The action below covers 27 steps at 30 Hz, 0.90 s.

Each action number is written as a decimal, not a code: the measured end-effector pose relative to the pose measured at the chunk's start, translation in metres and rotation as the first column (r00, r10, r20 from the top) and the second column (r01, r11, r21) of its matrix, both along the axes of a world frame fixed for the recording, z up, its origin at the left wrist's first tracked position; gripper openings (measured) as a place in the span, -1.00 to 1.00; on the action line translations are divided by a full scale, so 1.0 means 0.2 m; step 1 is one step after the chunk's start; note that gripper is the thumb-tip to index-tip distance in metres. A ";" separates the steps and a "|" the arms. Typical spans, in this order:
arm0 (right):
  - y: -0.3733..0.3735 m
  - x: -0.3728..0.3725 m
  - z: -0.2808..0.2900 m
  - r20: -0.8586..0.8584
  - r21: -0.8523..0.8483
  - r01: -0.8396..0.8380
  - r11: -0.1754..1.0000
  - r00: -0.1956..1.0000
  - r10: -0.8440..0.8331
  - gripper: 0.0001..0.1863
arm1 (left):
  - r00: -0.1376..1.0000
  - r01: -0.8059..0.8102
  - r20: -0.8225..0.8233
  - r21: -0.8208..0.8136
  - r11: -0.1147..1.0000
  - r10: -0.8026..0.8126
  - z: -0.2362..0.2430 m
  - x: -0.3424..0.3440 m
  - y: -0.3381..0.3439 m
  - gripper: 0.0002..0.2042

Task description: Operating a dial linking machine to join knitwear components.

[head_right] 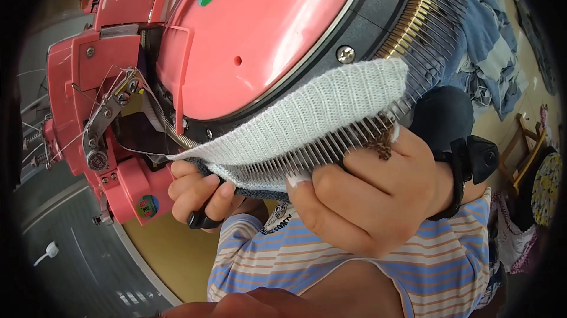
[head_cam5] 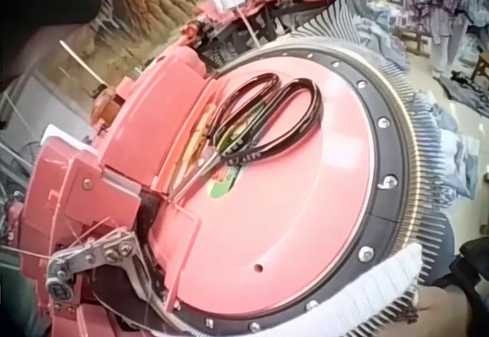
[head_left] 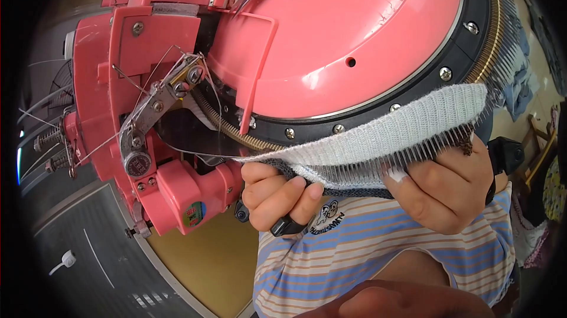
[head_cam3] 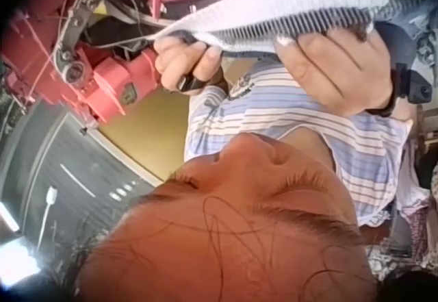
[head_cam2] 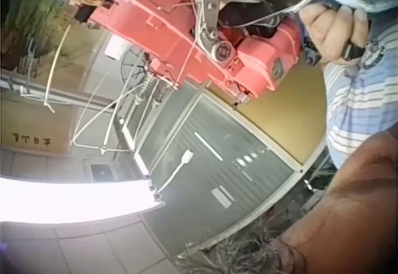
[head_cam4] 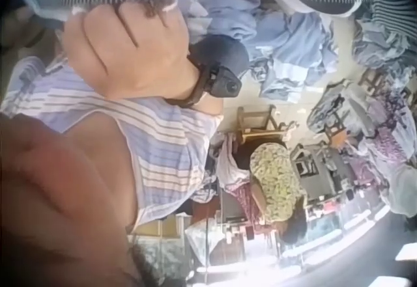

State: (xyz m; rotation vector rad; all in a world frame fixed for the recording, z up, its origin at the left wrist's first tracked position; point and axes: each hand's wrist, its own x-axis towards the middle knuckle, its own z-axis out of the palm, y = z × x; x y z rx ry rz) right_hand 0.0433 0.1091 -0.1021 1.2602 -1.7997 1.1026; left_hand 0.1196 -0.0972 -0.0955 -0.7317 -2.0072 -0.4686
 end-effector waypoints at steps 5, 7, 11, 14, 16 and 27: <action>-0.03 0.05 0.03 -0.003 0.014 0.028 1.000 1.000 -0.028 -0.77 | 0.999 -0.012 -0.036 0.057 0.998 0.014 -0.03 0.00 0.00 -0.84; -0.05 0.06 0.03 -0.002 0.019 0.032 0.999 0.999 -0.032 -0.77 | 0.985 -0.039 -0.164 0.086 0.996 0.052 -0.06 -0.01 -0.01 -0.87; -0.06 0.05 0.05 0.006 0.029 0.036 0.999 0.999 -0.036 -0.79 | 0.995 -0.007 -0.098 -0.161 0.987 -0.009 0.00 -0.01 -0.08 -0.86; -0.07 0.06 0.04 0.003 0.036 0.048 0.998 0.999 -0.048 -0.80 | 0.999 0.004 -0.053 -0.067 0.998 -0.007 0.00 0.01 -0.09 -0.83; -0.10 0.07 0.03 -0.002 0.032 0.045 0.998 0.999 -0.045 -0.81 | 0.997 -0.001 -0.074 -0.061 0.998 -0.004 -0.02 0.02 -0.11 -0.83; -0.06 0.01 0.04 -0.022 0.025 -0.033 0.999 0.999 0.034 -0.74 | 0.896 0.042 0.443 -0.129 0.991 0.020 0.23 0.04 -0.10 -0.68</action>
